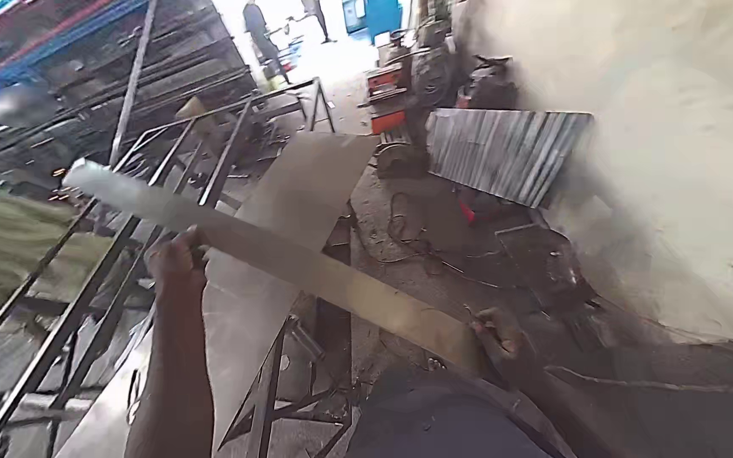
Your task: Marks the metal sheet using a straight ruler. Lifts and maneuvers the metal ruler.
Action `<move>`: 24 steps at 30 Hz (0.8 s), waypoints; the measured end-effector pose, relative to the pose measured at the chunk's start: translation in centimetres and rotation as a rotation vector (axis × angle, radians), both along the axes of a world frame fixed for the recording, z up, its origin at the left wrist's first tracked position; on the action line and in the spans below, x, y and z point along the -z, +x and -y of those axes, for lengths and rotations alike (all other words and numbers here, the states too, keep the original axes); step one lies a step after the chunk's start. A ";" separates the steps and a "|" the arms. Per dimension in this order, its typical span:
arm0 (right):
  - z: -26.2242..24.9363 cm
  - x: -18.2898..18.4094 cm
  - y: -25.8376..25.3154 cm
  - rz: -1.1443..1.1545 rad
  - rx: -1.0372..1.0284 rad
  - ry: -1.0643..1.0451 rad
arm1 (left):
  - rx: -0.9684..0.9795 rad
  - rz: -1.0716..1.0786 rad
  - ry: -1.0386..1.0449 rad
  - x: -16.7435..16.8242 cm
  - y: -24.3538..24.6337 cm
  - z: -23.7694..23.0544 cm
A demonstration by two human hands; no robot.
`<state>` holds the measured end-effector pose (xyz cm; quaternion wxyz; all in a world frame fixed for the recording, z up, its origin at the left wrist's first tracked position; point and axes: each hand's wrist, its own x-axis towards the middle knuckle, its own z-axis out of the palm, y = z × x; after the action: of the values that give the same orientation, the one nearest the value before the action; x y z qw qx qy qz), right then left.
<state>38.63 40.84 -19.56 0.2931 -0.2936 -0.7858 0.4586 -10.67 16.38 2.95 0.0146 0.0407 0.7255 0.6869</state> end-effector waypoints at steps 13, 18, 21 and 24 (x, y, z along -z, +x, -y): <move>-13.9 -7.9 -8.2 -0.172 -0.250 0.240 | -0.191 -0.479 0.117 -13.5 8.9 4.6; -13.9 -10.7 -13.7 -0.243 -0.376 0.225 | -0.332 -0.392 0.103 -11.8 8.2 10.7; -13.6 -11.1 -17.0 -0.266 -0.437 0.226 | -0.358 -0.287 0.041 -9.1 7.0 13.7; -13.7 -11.5 -20.2 -0.228 -0.467 0.219 | -0.429 -0.154 0.032 -5.0 5.1 15.8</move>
<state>18.40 54.52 -8.07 0.2959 -0.0177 -0.8390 0.4564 -5.61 0.62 7.99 -0.1878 -0.0619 0.7055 0.6806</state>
